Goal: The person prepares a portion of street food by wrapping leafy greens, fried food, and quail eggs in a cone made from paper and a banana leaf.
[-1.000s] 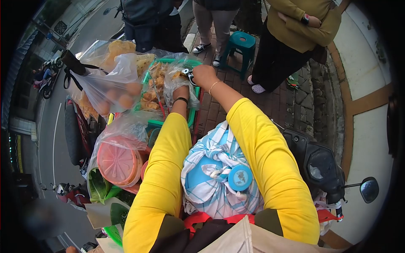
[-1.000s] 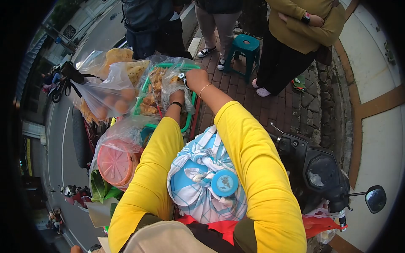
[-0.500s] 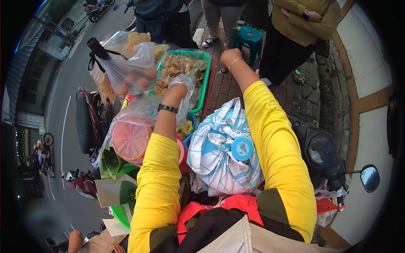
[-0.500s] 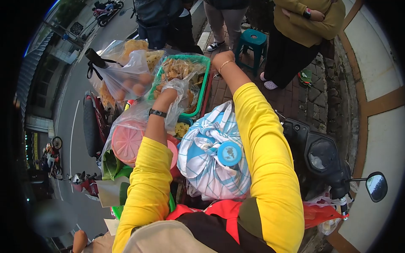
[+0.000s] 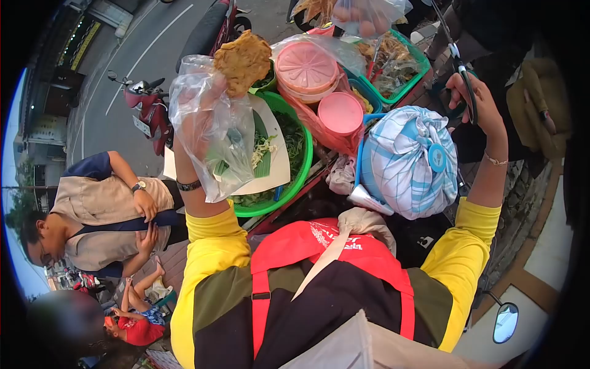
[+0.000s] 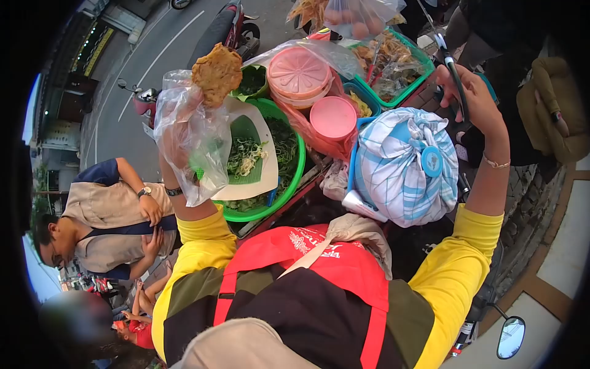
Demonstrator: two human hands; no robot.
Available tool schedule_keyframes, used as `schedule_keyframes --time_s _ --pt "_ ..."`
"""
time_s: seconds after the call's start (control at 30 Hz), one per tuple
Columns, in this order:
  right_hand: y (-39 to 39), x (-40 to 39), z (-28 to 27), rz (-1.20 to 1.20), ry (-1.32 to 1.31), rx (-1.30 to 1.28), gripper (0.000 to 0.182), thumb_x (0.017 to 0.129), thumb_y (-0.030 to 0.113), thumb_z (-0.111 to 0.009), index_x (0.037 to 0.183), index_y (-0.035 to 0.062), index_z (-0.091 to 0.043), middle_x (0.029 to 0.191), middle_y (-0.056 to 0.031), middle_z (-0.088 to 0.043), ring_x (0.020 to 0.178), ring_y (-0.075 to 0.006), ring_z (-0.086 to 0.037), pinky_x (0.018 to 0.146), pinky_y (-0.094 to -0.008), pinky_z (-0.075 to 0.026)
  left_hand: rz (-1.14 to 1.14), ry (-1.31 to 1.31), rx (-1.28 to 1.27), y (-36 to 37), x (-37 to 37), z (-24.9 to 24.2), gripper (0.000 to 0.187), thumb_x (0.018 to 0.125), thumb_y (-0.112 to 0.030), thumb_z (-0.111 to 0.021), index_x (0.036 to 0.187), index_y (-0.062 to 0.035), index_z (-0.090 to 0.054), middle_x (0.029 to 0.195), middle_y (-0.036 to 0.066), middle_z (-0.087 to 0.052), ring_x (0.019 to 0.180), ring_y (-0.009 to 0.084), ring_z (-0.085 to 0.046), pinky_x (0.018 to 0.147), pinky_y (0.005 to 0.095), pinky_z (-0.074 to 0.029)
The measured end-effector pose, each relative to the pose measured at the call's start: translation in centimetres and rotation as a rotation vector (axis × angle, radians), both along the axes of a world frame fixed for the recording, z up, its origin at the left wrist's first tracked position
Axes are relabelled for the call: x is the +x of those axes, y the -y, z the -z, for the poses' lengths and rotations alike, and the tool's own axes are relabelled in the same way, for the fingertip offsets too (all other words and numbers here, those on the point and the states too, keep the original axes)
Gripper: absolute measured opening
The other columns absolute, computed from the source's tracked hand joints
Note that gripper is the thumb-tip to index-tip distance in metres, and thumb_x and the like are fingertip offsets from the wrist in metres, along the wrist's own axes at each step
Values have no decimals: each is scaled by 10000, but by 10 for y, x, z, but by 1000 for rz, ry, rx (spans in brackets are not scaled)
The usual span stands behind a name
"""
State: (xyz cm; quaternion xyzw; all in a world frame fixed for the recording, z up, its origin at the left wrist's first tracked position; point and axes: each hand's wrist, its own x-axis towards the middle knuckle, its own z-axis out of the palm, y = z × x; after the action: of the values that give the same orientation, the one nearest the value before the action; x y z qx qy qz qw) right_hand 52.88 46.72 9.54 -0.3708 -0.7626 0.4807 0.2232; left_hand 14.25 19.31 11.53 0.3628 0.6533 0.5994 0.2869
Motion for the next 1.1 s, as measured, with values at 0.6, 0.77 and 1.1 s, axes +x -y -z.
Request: schedule_keyframes --time_s 0.6,0.77,1.1 --pt "273 -214 63 -683 459 1 750 762 702 -547 774 -47 -593 644 -138 -573 598 -240 -566 584 -371 -442 26 447 52 183 -13 107 427 830 -306 -676 1126 -29 -543 893 62 -622 712 124 -607 565 246 -478" --pt "286 -221 89 -661 373 -139 774 754 714 -549 765 -56 -624 554 -90 -532 553 -160 -522 547 -347 -451 49 462 -40 182 -30 124 351 840 -323 -665 1040 -41 -604 831 43 -631 674 118 -603 566 238 -474" --pt "297 -249 128 -453 357 -425 708 731 737 -549 601 41 -559 496 -39 -521 409 -126 -528 354 -249 -376 85 624 -37 171 -68 191 340 815 -276 -698 1050 -70 -566 854 49 -594 678 170 -606 581 289 -514"
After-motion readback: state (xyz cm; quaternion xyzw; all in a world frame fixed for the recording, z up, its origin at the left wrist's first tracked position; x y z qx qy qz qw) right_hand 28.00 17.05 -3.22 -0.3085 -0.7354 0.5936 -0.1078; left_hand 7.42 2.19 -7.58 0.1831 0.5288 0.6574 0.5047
